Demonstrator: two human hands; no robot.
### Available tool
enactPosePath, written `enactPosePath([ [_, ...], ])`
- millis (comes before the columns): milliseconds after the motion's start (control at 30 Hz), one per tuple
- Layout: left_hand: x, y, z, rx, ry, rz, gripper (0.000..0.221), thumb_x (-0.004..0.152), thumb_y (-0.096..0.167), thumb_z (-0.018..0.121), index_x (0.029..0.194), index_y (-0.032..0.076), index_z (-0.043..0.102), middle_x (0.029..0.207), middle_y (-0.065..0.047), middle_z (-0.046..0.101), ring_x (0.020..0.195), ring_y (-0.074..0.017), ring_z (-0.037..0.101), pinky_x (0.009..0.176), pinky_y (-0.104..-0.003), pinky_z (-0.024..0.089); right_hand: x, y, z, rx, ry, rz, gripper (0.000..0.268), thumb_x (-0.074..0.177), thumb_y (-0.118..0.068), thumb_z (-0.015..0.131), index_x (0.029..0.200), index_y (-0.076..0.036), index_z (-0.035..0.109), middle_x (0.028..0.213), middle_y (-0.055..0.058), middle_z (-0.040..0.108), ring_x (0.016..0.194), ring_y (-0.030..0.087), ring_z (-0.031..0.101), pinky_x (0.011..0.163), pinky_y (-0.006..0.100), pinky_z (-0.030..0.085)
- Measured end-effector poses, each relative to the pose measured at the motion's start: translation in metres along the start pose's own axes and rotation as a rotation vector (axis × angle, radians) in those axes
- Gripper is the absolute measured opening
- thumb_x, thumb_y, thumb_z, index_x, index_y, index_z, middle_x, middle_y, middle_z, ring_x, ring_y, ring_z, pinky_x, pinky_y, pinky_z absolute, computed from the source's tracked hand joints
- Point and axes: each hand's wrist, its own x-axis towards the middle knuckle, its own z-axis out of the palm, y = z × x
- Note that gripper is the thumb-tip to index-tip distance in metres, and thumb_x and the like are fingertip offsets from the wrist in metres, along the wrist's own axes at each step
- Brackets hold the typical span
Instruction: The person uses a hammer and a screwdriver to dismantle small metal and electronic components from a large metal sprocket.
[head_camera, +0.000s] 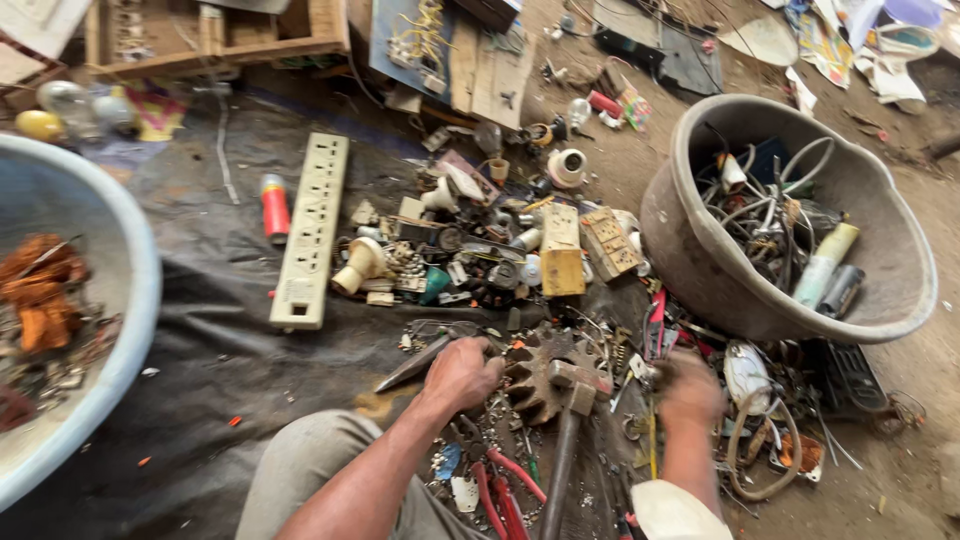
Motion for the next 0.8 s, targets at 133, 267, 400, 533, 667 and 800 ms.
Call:
enactPosePath([
  [133,-0.002,0.002,-0.009,-0.017,0.103,-0.054,0.041,0.089,0.04,0.067,0.103,0.003,0.076,0.098,-0.023,0.072,0.096,-0.0397,0.069,0.09,-0.051,0.054,-0.057,-0.014,-0.004,-0.07,0.065,0.132,0.024,0.103,-0.026,0.058,0.11,-0.005,0.067,0.097,0.012,0.072,0.081,0.025,0.069,0.068,0.041,0.057],
  [267,-0.015,0.015,-0.027,-0.056,0.13,-0.158,0.043,0.094,0.038,0.065,0.116,0.001,0.067,0.088,-0.022,0.074,0.083,-0.0371,0.069,0.085,-0.051,0.056,-0.152,0.027,0.026,-0.868,-0.071,-0.027,0.043,0.093,-0.031,0.066,0.127,-0.005,0.066,0.106,0.021,0.073,0.091,0.032,0.069,0.08,0.05,0.057],
  [400,-0.022,0.027,-0.038,-0.123,0.064,-0.226,0.067,0.092,0.025,0.062,0.154,0.011,0.041,0.093,-0.019,0.077,0.087,-0.0316,0.072,0.088,-0.049,0.058,-0.212,0.081,0.041,-1.329,-0.151,-0.685,0.079,0.098,-0.036,0.064,0.158,-0.001,0.026,0.125,0.034,0.063,0.108,0.045,0.066,0.094,0.049,0.056],
  [533,-0.03,0.029,-0.031,-0.122,0.104,-0.036,0.058,0.088,0.026,0.069,0.142,0.008,0.055,0.121,-0.019,0.069,0.108,-0.0326,0.069,0.098,-0.048,0.054,-0.215,0.073,0.052,-1.526,-0.111,-0.132,0.089,0.099,-0.035,0.057,0.168,-0.019,0.004,0.127,0.027,0.062,0.104,0.038,0.07,0.093,0.045,0.059],
  [667,-0.041,0.032,-0.025,-0.13,0.031,-0.042,0.055,0.09,0.035,0.072,0.138,0.01,0.061,0.128,-0.019,0.068,0.118,-0.0335,0.065,0.103,-0.046,0.051,-0.223,0.06,0.055,-1.666,-0.134,-0.164,0.092,0.097,-0.029,0.055,0.167,-0.021,-0.003,0.129,0.025,0.06,0.101,0.039,0.071,0.091,0.048,0.058],
  [800,-0.045,0.019,-0.022,-0.12,0.033,0.004,0.051,0.089,0.033,0.074,0.133,0.009,0.065,0.125,-0.021,0.069,0.115,-0.0355,0.067,0.103,-0.045,0.052,-0.213,0.051,0.064,-1.825,-0.144,-0.181,0.091,0.092,-0.015,0.053,0.165,-0.02,-0.001,0.125,0.026,0.063,0.107,0.041,0.068,0.093,0.052,0.055],
])
